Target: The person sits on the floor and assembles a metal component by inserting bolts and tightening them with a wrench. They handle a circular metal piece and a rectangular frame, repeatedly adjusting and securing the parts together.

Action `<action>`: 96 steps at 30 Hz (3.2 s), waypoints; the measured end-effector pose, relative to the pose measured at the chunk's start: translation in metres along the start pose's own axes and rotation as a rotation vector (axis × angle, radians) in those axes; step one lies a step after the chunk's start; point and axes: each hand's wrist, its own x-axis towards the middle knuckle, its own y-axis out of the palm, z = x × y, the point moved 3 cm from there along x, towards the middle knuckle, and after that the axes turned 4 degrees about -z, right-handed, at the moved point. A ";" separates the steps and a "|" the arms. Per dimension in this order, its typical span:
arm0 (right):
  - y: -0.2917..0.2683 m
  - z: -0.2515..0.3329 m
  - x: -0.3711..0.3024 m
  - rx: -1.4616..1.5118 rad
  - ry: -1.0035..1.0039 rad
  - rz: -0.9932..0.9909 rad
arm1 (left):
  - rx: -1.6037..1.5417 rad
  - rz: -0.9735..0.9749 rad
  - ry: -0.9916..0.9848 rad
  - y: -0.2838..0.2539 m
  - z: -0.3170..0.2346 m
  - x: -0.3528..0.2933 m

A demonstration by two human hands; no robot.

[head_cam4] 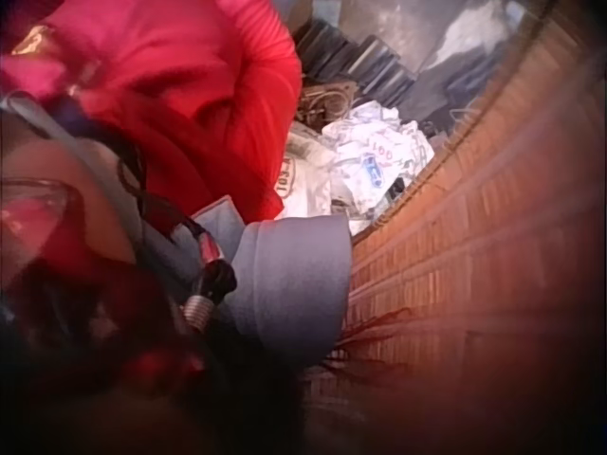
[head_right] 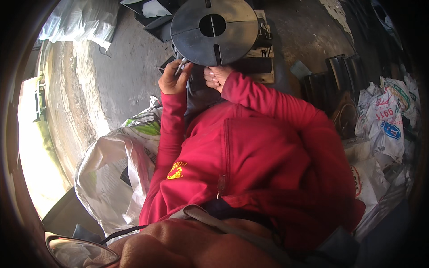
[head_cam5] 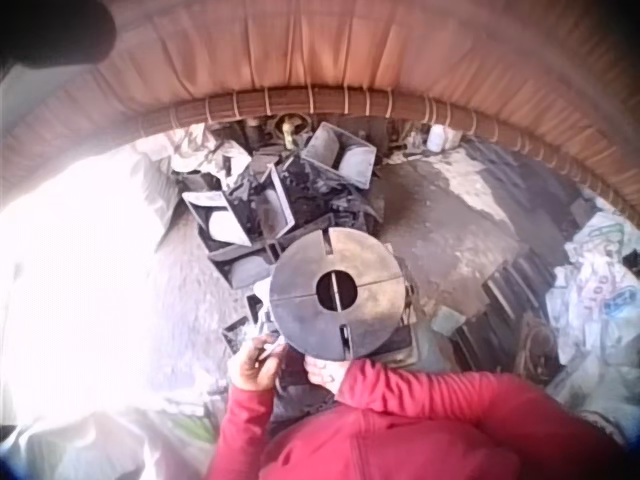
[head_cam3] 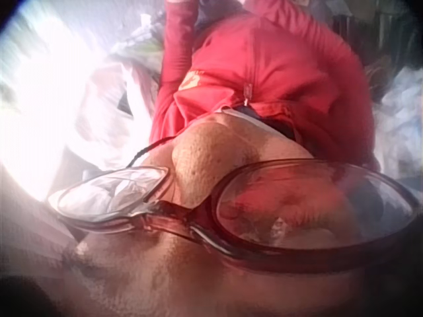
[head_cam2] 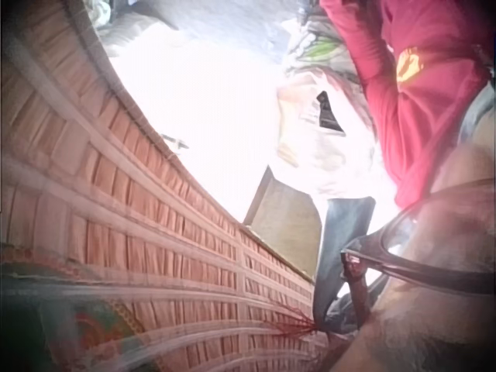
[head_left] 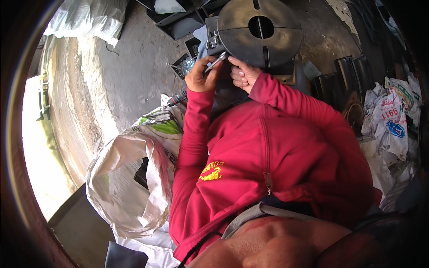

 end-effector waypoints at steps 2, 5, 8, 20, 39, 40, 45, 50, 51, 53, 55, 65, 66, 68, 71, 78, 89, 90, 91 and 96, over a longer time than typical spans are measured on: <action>-0.003 -0.001 0.002 -0.007 -0.002 0.001 | 0.037 -0.019 -0.027 0.001 -0.003 0.003; -0.002 -0.001 0.001 -0.022 -0.007 -0.007 | 0.039 -0.016 0.031 0.002 0.001 0.006; -0.007 -0.004 0.004 0.009 -0.010 0.023 | 0.040 -0.003 0.086 0.003 0.004 0.006; -0.023 -0.011 0.014 0.041 -0.089 0.283 | -0.127 -0.098 0.038 0.011 0.030 0.000; -0.019 -0.009 0.012 0.059 -0.104 0.254 | -0.172 -0.121 -0.085 -0.007 0.013 -0.008; -0.020 -0.011 0.013 0.085 -0.122 0.298 | -0.181 -0.104 -0.160 -0.011 0.014 -0.008; -0.021 -0.010 0.013 0.031 -0.075 0.164 | 0.160 -0.009 0.005 -0.029 -0.024 -0.022; -0.011 -0.005 0.006 0.002 -0.076 0.129 | 0.225 0.000 0.177 -0.033 -0.028 -0.036; -0.010 -0.004 0.006 -0.016 -0.075 0.110 | 0.232 -0.008 0.173 -0.034 -0.030 -0.036; -0.006 -0.001 0.003 -0.042 -0.075 0.048 | 0.313 0.100 0.110 -0.030 -0.026 -0.034; 0.005 0.005 -0.002 -0.055 -0.071 -0.028 | 0.350 0.200 0.079 -0.022 -0.011 -0.032; -0.001 0.003 -0.001 -0.063 -0.050 0.032 | 0.180 -0.082 0.216 -0.037 -0.044 -0.015; -0.003 0.001 0.000 -0.053 -0.051 0.040 | 0.220 -0.058 0.210 -0.035 -0.048 -0.009; -0.005 0.000 0.000 -0.050 -0.044 0.040 | 0.297 -0.008 0.197 -0.029 -0.053 0.003; -0.001 0.002 -0.001 -0.044 -0.031 0.060 | 0.302 0.051 0.285 -0.014 -0.029 0.008; -0.012 -0.004 0.004 -0.026 -0.034 0.095 | 0.309 0.004 0.315 -0.002 -0.018 -0.003; -0.008 -0.002 0.002 -0.043 -0.039 0.046 | 0.165 -0.027 0.316 0.001 -0.004 0.005; -0.006 -0.001 0.000 -0.052 -0.054 0.029 | 0.133 -0.011 0.268 0.000 -0.008 0.003; -0.005 -0.001 -0.001 -0.061 -0.068 0.013 | 0.102 0.005 0.219 -0.002 -0.011 0.000; -0.006 -0.002 0.001 -0.049 -0.075 0.026 | 0.171 -0.038 0.204 -0.030 -0.029 -0.017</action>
